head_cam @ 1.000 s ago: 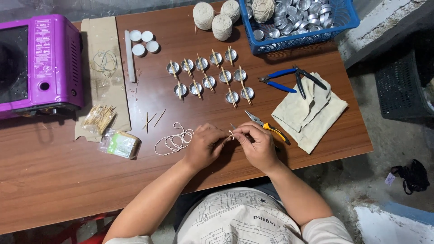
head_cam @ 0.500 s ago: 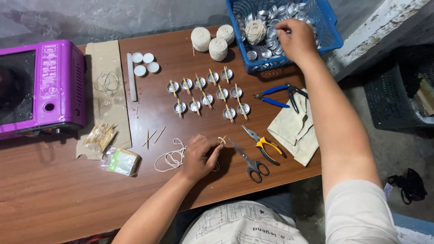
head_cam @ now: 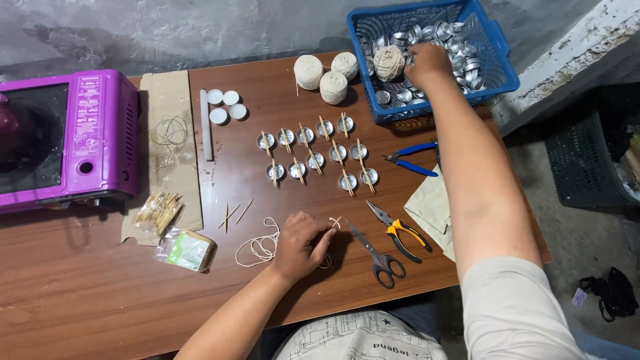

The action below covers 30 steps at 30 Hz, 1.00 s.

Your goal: Assembling candle wicks by threading cotton string through metal tabs and cutting them to size using scissors.

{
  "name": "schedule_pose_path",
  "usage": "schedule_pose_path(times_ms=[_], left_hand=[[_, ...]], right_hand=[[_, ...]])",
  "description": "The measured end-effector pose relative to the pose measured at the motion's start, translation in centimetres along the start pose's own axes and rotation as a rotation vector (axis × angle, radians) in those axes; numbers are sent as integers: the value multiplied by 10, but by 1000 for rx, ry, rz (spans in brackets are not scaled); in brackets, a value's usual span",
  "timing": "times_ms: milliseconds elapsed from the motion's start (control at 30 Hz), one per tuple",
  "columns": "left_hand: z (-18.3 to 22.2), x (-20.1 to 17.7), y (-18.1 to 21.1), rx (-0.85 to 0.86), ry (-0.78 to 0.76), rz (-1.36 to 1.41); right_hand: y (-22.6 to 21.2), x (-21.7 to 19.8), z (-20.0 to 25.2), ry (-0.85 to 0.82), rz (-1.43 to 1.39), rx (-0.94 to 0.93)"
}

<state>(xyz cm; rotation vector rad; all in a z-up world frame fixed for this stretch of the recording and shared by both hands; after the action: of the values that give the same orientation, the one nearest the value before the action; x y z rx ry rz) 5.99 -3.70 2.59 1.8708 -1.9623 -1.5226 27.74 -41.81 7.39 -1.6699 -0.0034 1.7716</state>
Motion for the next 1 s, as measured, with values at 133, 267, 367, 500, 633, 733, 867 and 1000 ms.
schedule_pose_path(times_ms=[133, 267, 367, 500, 633, 733, 867, 1000], left_hand=[[-1, 0, 1, 9, 0, 16], [-3, -1, 4, 19, 7, 16], [-2, -2, 7, 19, 6, 16], [-2, -3, 8, 24, 0, 7], [0, -3, 9, 38, 3, 7], [-1, -2, 8, 30, 13, 5], [1, -1, 8, 25, 6, 12], [2, -4, 8, 42, 19, 1]], right_hand=[[19, -4, -19, 44, -160, -1], [31, -27, -25, 338, -328, -266], [35, -35, -16, 396, -342, -351], [42, -40, -6, 472, -344, -272], [53, -29, -3, 276, -294, -192], [52, -48, 7, 785, -348, -484], [49, -32, -1, 442, -291, -322], [61, -29, -8, 653, -212, -294]])
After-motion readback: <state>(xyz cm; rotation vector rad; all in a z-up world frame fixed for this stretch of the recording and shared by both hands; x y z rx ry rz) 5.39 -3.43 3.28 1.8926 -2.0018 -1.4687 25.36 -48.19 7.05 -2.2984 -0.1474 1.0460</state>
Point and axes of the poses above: each hand's wrist, its own z-axis away from the middle knuckle, its own x-axis out of the palm, y = z × x, the point moved 6 cm from there along -z, towards the middle knuckle, and after that the axes turned 6 degrees about -y, right-handed, at the moved point
